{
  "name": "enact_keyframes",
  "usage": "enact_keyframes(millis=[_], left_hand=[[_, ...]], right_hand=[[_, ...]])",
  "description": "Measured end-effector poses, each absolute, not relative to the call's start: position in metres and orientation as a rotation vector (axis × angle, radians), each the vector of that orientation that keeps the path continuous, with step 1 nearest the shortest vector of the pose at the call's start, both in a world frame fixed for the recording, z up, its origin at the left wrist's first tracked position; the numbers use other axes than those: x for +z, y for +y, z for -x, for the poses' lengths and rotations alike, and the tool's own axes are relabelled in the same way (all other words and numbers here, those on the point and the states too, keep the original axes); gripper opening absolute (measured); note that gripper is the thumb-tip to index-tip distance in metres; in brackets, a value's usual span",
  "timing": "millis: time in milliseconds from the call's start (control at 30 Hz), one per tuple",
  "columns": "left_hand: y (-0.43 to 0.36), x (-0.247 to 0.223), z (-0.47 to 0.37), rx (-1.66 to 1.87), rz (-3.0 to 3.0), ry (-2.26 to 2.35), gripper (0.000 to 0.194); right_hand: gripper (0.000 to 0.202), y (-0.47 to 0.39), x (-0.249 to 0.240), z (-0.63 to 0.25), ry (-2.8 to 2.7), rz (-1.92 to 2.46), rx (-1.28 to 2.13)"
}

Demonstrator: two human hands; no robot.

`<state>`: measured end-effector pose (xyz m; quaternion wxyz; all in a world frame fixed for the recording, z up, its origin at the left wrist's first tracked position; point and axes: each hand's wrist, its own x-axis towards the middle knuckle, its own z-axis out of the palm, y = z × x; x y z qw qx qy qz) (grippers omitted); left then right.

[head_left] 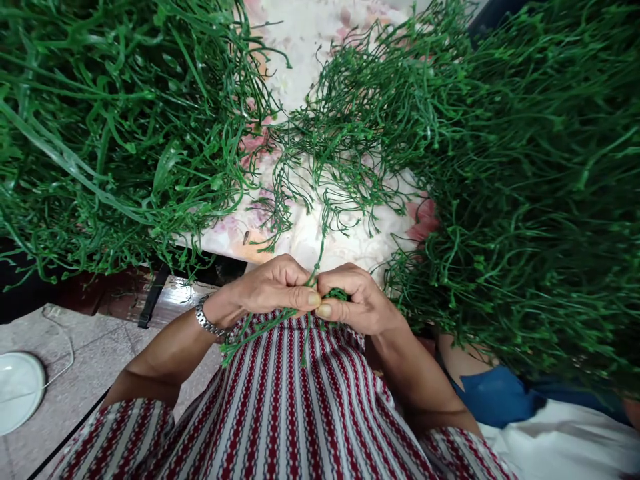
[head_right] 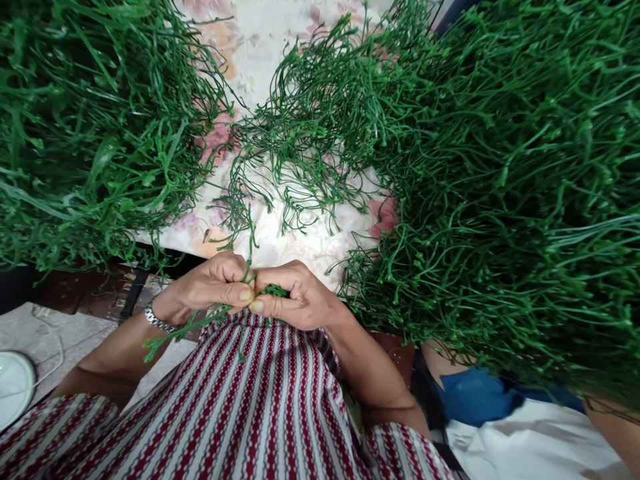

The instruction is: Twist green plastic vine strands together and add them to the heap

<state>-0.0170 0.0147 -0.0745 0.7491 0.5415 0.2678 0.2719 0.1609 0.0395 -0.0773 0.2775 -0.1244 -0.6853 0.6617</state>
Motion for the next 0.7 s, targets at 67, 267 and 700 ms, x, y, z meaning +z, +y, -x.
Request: enact_keyframes(millis=[67,267,700], left_hand=[[0.0138,-0.0744,0.0158,0.617,-1.174,0.538,0.042],[0.012,-0.0725,0.0129,0.663,-1.181,0.428,0.037],[0.0042,-0.0716,0.0141,0.644,-1.213,0.408,0.041]], right_hand=[[0.027,0.0399,-0.0772,-0.1614,-1.827,0.294,1.804],[0.026,0.038,-0.0768,-0.1646,-1.89,0.266,1.789],[0.03,0.0315,-0.0763,-0.1627,-1.861,0.235,1.831]])
